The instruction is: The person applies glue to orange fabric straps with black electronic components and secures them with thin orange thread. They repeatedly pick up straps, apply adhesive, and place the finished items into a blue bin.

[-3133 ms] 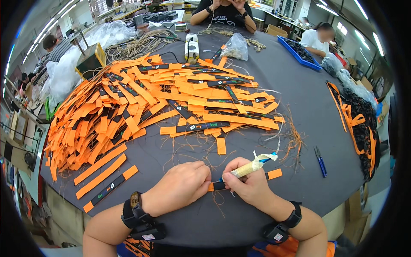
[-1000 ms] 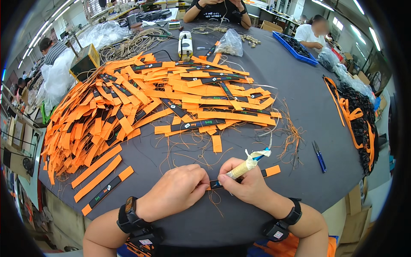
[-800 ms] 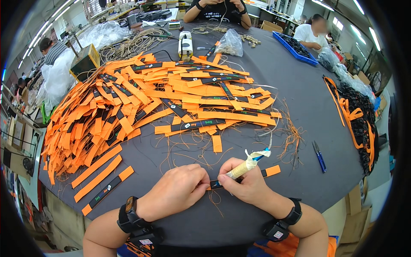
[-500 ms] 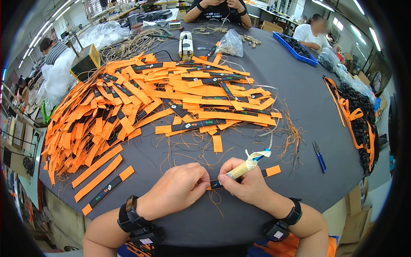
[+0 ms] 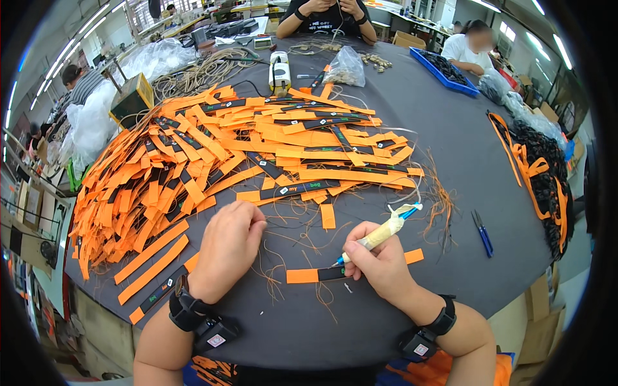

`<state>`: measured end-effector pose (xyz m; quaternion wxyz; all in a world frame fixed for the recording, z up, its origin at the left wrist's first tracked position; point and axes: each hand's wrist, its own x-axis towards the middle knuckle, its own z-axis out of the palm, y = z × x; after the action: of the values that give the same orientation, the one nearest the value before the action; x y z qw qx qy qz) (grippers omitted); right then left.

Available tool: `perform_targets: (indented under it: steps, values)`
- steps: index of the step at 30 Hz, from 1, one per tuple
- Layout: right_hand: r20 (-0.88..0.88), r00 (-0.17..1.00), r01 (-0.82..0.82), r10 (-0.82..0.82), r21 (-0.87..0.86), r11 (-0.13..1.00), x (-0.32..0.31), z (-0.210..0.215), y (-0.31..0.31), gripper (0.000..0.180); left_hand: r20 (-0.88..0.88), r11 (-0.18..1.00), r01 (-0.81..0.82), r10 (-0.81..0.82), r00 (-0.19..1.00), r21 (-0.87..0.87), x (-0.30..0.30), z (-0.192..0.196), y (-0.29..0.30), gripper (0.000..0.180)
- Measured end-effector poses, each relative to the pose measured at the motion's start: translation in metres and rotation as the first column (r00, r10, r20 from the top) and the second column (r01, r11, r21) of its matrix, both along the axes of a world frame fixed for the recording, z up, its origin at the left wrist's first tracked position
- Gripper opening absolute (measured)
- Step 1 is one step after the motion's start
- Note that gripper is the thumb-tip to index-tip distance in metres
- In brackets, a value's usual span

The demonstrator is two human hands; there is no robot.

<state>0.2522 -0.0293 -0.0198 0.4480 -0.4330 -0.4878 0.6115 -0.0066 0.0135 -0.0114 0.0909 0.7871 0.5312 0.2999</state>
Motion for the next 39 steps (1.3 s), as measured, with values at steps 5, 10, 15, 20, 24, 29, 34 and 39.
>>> perform_targets:
  steps: [5,10,15,20,24,29,34,39]
  values:
    - [-0.013,1.0,0.013,-0.013,0.003,1.0,0.0,-0.002,0.002,0.012,-0.105,0.96,0.248,-0.263,0.959,-0.131,0.017,0.019,-0.023,0.028]
    - [-0.014,0.999,0.035,-0.035,0.0,0.999,-0.001,0.003,0.0,0.012,-0.075,0.903,0.332,-0.364,0.928,-0.274,0.033,0.015,-0.035,0.02]
    - [-0.005,1.0,0.021,-0.021,0.102,0.995,0.0,0.003,0.001,0.009,0.044,0.891,0.357,-0.359,0.932,-0.281,0.036,0.009,-0.035,0.017]
    - [-0.021,0.996,0.091,-0.088,0.224,0.97,0.004,0.01,0.003,0.008,0.107,0.949,0.288,-0.275,0.955,-0.131,0.041,0.003,-0.038,0.019]
    - [-0.063,0.989,0.149,-0.137,0.265,0.953,0.012,0.014,0.007,0.008,-0.112,0.946,0.296,-0.311,0.944,-0.132,0.036,0.018,-0.038,0.022]
    - [-0.066,0.982,0.19,-0.179,0.274,0.943,0.018,0.026,0.005,0.008,-0.122,0.891,0.296,-0.355,0.927,-0.343,0.037,0.017,-0.038,0.019]
    - [-0.067,0.971,0.239,-0.23,0.303,0.923,0.016,0.033,0.002,0.008,-0.061,0.964,0.248,-0.254,0.965,-0.095,0.044,0.009,-0.039,0.015]
    - [-0.071,0.985,0.17,-0.158,0.247,0.954,0.008,0.021,0.0,0.006,-0.155,0.907,0.419,-0.419,0.894,-0.034,0.046,0.007,-0.036,0.014]
